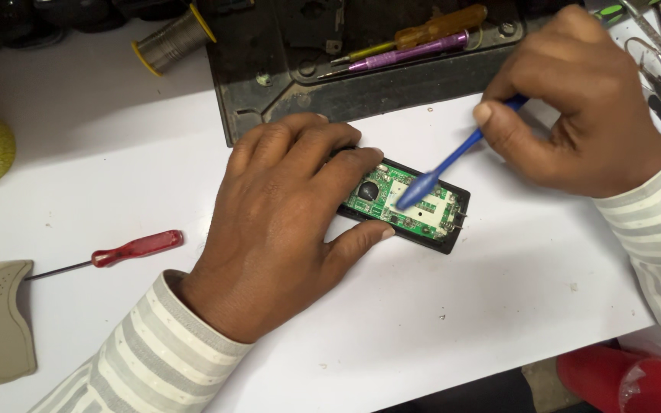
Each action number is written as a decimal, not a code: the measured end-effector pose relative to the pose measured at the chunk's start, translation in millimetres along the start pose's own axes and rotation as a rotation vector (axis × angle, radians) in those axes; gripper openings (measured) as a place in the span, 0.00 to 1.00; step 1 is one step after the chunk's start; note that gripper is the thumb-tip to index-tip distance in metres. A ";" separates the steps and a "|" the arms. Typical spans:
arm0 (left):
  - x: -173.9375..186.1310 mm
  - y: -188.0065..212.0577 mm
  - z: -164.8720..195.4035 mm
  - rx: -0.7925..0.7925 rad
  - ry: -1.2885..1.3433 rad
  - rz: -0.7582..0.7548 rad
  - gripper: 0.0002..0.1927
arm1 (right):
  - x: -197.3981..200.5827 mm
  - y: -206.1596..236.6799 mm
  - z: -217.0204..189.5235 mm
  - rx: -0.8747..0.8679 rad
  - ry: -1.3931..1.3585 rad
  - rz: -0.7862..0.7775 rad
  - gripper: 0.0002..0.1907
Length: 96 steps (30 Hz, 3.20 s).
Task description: The person holds an opened cordless phone handset and works on its green circuit board with a soldering iron, then scrubs the board with a toothbrush and sets the handset aside. They then pick up a smartphone, wrap a rubber band around it, and pry open its back cover to expose the battery compartment.
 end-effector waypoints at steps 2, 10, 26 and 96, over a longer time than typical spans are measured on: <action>0.6 0.5 0.2 0.001 0.002 -0.001 0.30 | 0.4 0.6 0.4 -0.004 0.020 0.010 0.08; 0.3 1.0 -0.6 0.000 0.006 0.010 0.30 | -2.8 -5.4 -4.2 0.092 -0.089 -0.051 0.12; 0.6 2.3 -0.1 -0.004 -0.001 -0.003 0.30 | -1.5 1.8 0.4 0.017 0.022 0.026 0.10; -13.3 2.3 4.6 -0.032 0.054 -0.019 0.25 | -3.5 6.7 11.6 -0.122 -0.021 0.138 0.14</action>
Point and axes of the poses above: each hand's wrist, its own y-axis away from the middle knuckle, its own x-axis out of the back of the hand, z = x × y, the point moved 1 cm from there along -y, towards the middle knuckle, and after that the axes turned 14 degrees about -y, right-handed, at the moved point
